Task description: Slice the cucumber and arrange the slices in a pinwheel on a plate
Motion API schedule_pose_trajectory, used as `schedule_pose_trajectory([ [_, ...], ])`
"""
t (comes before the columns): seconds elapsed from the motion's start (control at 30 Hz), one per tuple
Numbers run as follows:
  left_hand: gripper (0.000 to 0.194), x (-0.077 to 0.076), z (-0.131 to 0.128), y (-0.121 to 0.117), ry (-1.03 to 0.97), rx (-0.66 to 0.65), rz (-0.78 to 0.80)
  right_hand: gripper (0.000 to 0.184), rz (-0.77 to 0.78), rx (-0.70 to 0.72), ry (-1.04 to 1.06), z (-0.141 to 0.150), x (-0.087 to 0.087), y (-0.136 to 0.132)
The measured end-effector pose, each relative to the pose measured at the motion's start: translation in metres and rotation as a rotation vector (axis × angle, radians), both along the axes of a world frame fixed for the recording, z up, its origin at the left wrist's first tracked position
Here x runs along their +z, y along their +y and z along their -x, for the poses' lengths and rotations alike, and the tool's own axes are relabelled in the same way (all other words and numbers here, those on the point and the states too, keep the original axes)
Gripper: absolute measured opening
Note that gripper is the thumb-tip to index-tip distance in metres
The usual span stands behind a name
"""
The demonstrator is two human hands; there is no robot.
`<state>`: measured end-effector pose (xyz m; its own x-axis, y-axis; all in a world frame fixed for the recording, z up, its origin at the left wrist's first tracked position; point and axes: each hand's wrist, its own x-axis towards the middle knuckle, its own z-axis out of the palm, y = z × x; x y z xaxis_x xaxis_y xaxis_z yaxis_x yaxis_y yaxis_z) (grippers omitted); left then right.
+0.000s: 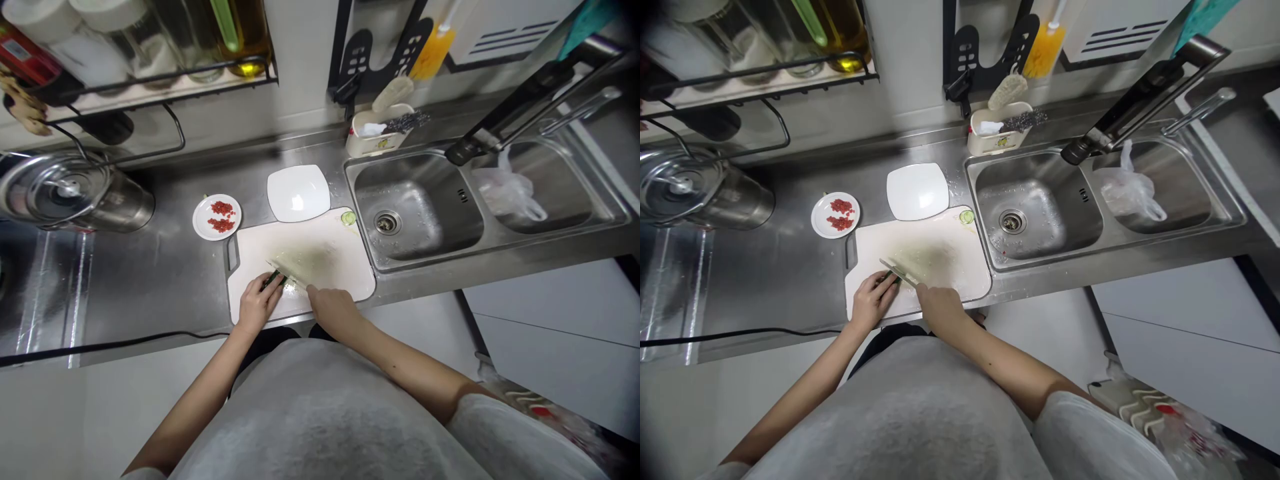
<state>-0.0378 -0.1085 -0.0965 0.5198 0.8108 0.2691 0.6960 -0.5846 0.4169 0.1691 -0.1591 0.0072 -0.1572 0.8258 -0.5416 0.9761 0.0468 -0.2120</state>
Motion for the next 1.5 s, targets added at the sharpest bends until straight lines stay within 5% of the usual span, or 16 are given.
schedule_pose_trajectory([
  [1.5, 0.035, -0.004, 0.004, 0.002, -0.059, -0.017, 0.08, 0.025, 0.104, 0.082, 0.082, -0.002, -0.006, 0.023],
])
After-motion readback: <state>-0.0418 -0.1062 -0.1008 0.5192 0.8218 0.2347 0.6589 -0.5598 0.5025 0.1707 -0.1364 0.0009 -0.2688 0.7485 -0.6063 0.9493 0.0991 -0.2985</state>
